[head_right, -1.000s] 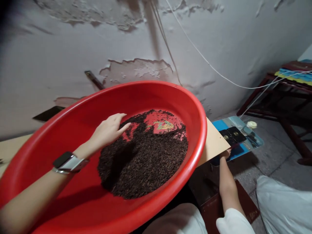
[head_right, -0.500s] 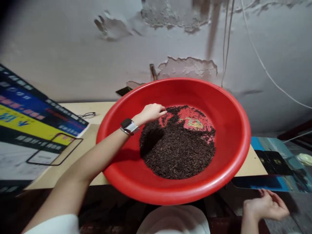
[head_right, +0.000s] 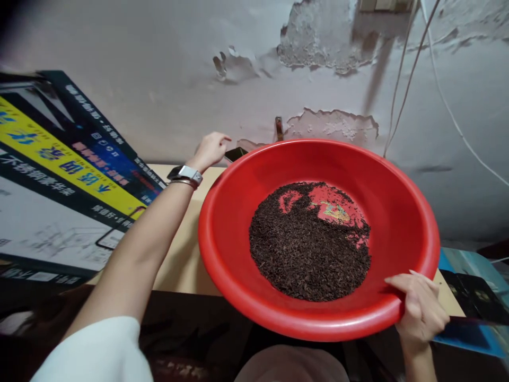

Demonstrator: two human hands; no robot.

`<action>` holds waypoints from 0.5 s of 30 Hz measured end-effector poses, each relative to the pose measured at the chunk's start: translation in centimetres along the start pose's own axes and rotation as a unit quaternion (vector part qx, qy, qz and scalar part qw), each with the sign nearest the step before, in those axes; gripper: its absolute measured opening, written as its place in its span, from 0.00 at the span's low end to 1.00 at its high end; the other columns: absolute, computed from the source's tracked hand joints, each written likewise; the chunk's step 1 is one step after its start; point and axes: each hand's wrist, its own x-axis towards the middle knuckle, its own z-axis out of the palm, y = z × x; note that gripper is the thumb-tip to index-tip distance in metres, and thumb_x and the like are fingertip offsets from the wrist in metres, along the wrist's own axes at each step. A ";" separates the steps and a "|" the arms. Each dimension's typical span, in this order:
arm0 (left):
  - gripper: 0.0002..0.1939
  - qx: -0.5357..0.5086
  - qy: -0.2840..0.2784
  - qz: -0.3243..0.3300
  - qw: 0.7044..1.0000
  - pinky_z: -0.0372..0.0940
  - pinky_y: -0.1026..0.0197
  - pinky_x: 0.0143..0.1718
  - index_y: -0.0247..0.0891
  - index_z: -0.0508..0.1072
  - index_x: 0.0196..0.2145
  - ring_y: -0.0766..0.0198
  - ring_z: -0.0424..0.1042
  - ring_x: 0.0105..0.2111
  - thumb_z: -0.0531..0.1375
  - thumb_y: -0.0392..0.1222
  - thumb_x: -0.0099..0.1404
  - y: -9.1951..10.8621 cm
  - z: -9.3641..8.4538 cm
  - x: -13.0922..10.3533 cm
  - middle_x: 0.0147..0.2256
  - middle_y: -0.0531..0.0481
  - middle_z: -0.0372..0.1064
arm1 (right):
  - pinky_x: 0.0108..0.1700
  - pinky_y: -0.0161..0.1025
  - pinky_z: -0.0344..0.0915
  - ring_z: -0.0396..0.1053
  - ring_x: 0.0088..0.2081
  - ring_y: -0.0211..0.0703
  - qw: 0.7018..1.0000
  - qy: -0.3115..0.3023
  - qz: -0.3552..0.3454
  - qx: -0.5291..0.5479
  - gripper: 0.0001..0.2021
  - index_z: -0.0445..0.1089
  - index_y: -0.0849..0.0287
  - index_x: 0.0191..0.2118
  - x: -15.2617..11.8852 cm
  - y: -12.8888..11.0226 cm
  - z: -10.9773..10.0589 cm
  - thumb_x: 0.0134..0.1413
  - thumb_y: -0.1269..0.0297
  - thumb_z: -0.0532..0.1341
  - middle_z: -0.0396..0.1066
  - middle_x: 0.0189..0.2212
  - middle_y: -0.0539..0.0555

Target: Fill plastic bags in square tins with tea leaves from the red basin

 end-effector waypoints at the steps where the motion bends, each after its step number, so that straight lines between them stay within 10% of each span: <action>1: 0.21 0.029 -0.055 0.015 0.998 0.59 0.56 0.53 0.37 0.71 0.52 0.55 0.65 0.54 0.49 0.33 0.64 -1.4 1.1 -0.1 0.56 0.42 0.64 | 0.43 0.51 0.64 0.70 0.29 0.45 1.000 0.009 0.002 0.006 0.16 0.72 0.58 0.29 -0.2 0.2 0.2 0.60 0.71 0.49 0.71 0.24 0.53; 6: 0.28 0.072 -0.265 0.042 0.961 0.59 0.57 0.51 0.45 0.63 0.60 0.52 0.63 0.56 0.56 0.42 0.62 -4.5 4.6 -0.5 0.64 0.45 0.54 | 0.40 0.49 0.63 0.69 0.27 0.44 1.000 0.017 0.004 0.018 0.15 0.71 0.58 0.25 -0.6 0.4 0.6 0.58 0.72 0.51 0.71 0.23 0.52; 15: 0.23 0.051 -0.200 -0.075 0.976 0.62 0.58 0.40 0.32 0.71 0.50 0.51 0.71 0.47 0.49 0.48 0.65 -5.9 5.9 -3.7 0.48 0.36 0.72 | 0.40 0.49 0.62 0.69 0.28 0.44 1.000 0.023 0.013 0.012 0.16 0.71 0.57 0.24 -0.3 -0.3 0.6 0.58 0.71 0.50 0.71 0.22 0.51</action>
